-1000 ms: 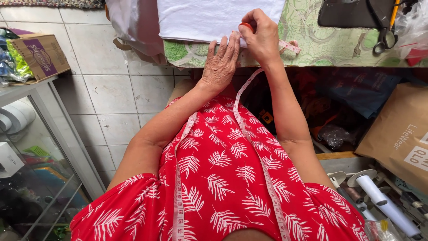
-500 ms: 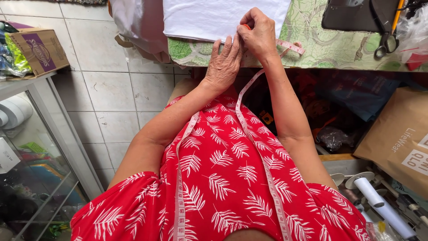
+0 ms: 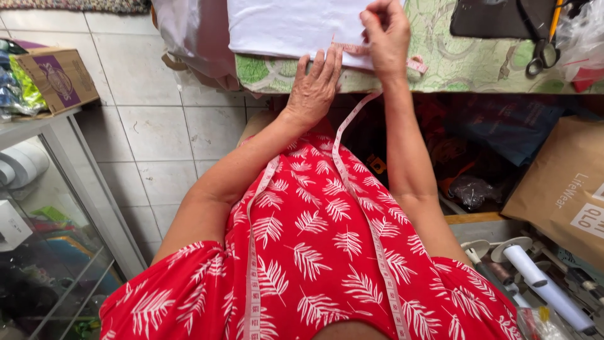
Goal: The person measures a white piece of fabric using a measuring tape and marks it with a red marker. They then use scissors to cut the fabric along the marked line.
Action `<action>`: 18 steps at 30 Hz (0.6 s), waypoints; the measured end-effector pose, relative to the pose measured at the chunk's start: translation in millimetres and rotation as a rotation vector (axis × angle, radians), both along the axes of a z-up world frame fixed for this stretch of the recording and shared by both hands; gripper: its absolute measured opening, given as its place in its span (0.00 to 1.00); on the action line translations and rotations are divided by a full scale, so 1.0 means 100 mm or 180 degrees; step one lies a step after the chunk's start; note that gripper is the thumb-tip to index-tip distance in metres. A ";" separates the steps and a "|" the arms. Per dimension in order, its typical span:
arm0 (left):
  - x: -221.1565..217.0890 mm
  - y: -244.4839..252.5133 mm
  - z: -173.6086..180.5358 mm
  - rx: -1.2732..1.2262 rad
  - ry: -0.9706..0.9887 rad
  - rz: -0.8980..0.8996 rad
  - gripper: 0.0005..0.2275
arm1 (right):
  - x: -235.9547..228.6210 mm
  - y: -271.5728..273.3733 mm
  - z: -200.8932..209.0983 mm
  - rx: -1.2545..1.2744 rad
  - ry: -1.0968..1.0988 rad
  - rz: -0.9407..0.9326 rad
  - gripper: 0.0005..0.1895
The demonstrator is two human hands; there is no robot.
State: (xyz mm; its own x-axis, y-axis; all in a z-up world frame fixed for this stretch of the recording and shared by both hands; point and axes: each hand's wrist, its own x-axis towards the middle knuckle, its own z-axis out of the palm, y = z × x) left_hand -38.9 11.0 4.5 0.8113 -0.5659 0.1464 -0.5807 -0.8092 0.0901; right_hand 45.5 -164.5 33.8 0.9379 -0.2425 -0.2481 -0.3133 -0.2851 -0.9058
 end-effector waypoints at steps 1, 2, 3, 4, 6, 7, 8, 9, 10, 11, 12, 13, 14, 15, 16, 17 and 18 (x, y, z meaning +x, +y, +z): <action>0.01 0.00 -0.04 -0.0004 0.0017 -0.0020 0.29 | -0.02 -0.04 0.13 -0.0103 -0.0339 0.0162 0.04; 0.02 -0.02 -0.07 -0.0009 0.0033 -0.0040 0.29 | -0.04 -0.09 0.27 -0.0207 -0.0676 0.0326 0.03; 0.07 0.02 -0.04 -0.0038 -0.0003 -0.0085 0.29 | -0.06 -0.14 0.19 -0.0243 -0.0708 0.0284 0.03; 0.13 0.05 0.00 -0.0439 -0.0153 -0.0065 0.22 | -0.08 -0.20 0.10 -0.0420 -0.0760 0.0223 0.04; 0.21 0.07 -0.02 -0.0908 -0.0295 -0.0143 0.15 | -0.15 -0.30 0.01 -0.0670 -0.0809 0.0072 0.05; 0.25 0.11 -0.08 -0.1033 -0.0204 -0.0170 0.16 | -0.19 -0.30 -0.01 -0.0562 -0.0786 0.0009 0.05; 0.29 0.15 -0.14 -0.1156 -0.0111 -0.0199 0.17 | -0.22 -0.30 -0.03 -0.0454 -0.0766 -0.0054 0.04; 0.36 0.19 -0.08 -0.1168 -0.0102 -0.0267 0.17 | -0.24 -0.31 0.01 -0.0474 -0.0764 -0.0122 0.04; 0.42 0.22 -0.01 -0.1241 -0.0191 -0.0323 0.10 | -0.25 -0.32 0.05 -0.0458 -0.0802 0.0023 0.04; 0.50 0.26 0.06 -0.1308 -0.0284 -0.0381 0.05 | -0.26 -0.33 0.09 -0.0435 -0.0844 0.0164 0.04; 0.51 0.28 0.10 -0.1315 -0.0277 -0.0453 0.05 | -0.30 -0.35 0.16 -0.0449 -0.0847 0.0094 0.04; 0.53 0.30 0.14 -0.1213 -0.0324 -0.0502 0.04 | -0.33 -0.39 0.23 -0.0571 -0.0758 0.0348 0.04; 0.56 0.31 0.18 -0.1111 -0.0374 -0.0551 0.04 | -0.36 -0.42 0.30 -0.0691 -0.0664 0.0602 0.05; 0.56 0.32 0.17 -0.1137 -0.0390 -0.0620 0.04 | -0.42 -0.47 0.44 -0.0724 -0.0681 0.0535 0.05; 0.57 0.32 0.15 -0.1078 -0.0455 -0.0704 0.06 | -0.48 -0.52 0.59 -0.0290 0.0006 0.0686 0.04; 0.56 0.34 0.14 -0.1014 -0.0512 -0.0775 0.07 | -0.55 -0.56 0.72 0.0170 0.0686 0.0854 0.04; 0.58 0.34 0.16 -0.1033 -0.0522 -0.0832 0.07 | -0.58 -0.68 0.73 0.0157 0.0670 0.0796 0.04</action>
